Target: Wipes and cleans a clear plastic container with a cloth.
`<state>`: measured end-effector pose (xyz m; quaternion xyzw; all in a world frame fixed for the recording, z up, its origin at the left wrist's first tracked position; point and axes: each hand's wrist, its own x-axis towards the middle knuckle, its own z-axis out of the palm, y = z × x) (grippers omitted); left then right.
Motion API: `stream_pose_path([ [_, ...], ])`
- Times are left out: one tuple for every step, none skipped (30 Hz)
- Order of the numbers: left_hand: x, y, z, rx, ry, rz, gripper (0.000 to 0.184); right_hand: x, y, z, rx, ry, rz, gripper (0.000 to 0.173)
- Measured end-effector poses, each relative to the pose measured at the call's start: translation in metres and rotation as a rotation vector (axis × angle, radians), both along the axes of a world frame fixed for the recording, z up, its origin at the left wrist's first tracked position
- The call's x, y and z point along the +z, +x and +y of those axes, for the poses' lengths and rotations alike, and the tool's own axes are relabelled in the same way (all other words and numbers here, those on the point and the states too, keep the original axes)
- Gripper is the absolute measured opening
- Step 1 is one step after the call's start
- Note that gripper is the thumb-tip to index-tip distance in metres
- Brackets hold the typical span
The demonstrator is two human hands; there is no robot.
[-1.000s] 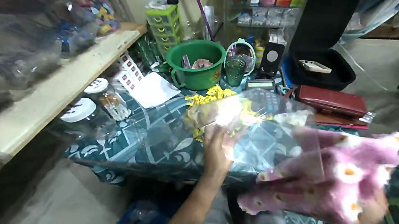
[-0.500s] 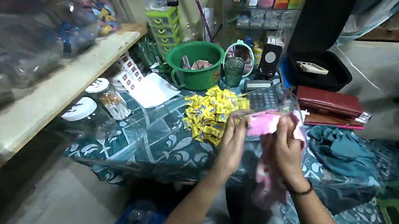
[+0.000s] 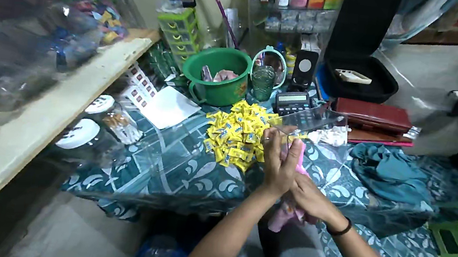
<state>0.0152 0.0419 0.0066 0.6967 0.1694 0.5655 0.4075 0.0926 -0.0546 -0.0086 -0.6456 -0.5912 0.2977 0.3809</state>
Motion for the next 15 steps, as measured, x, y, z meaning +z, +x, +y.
stream_pose_path([
  [-0.001,0.002,0.000,-0.001,0.002,-0.032,0.044,-0.003,-0.005,-0.006,-0.043,0.006,0.062,0.051],
  [-0.002,0.004,0.000,-0.003,0.002,-0.059,0.040,-0.007,-0.009,-0.013,-0.075,0.027,0.107,0.052],
  [-0.003,0.006,0.001,-0.007,-0.002,-0.078,0.039,-0.012,-0.014,-0.022,-0.096,0.074,0.108,0.053],
  [-0.003,0.006,0.000,-0.006,-0.007,-0.087,0.040,-0.020,-0.019,-0.032,-0.112,0.140,0.062,0.052],
  [-0.004,0.006,0.000,-0.005,-0.012,-0.087,0.040,-0.029,-0.025,-0.039,-0.132,0.220,-0.027,0.048],
  [-0.004,0.005,-0.001,-0.001,-0.016,-0.090,0.040,-0.039,-0.031,-0.043,-0.161,0.316,-0.151,0.043],
  [-0.004,0.005,-0.001,0.002,-0.018,-0.095,0.039,-0.051,-0.036,-0.043,-0.205,0.419,-0.279,0.038],
  [-0.004,0.004,-0.002,0.004,-0.026,-0.103,0.038,-0.062,-0.041,-0.039,-0.256,0.500,-0.376,0.035],
  [-0.003,0.003,-0.003,0.002,-0.046,-0.116,0.035,-0.071,-0.044,-0.033,-0.316,0.567,-0.446,0.030],
  [-0.002,0.000,-0.005,0.002,-0.080,-0.137,0.033,-0.077,-0.046,-0.025,-0.380,0.630,-0.497,0.026],
  [0.001,-0.003,-0.007,-0.004,-0.128,-0.164,0.033,-0.079,-0.045,-0.020,-0.426,0.681,-0.534,0.025],
  [0.004,-0.009,-0.010,-0.015,-0.182,-0.188,0.034,-0.077,-0.044,-0.017,-0.447,0.720,-0.564,0.026],
  [0.008,-0.016,-0.012,-0.031,-0.232,-0.189,0.038,-0.074,-0.042,-0.017,-0.455,0.760,-0.600,0.024],
  [0.011,-0.025,-0.012,-0.067,-0.263,-0.169,0.047,-0.069,-0.040,-0.020,-0.463,0.812,-0.646,0.019],
  [0.013,-0.035,-0.009,-0.130,-0.260,-0.137,0.060,-0.061,-0.036,-0.025,-0.467,0.859,-0.683,0.016],
])
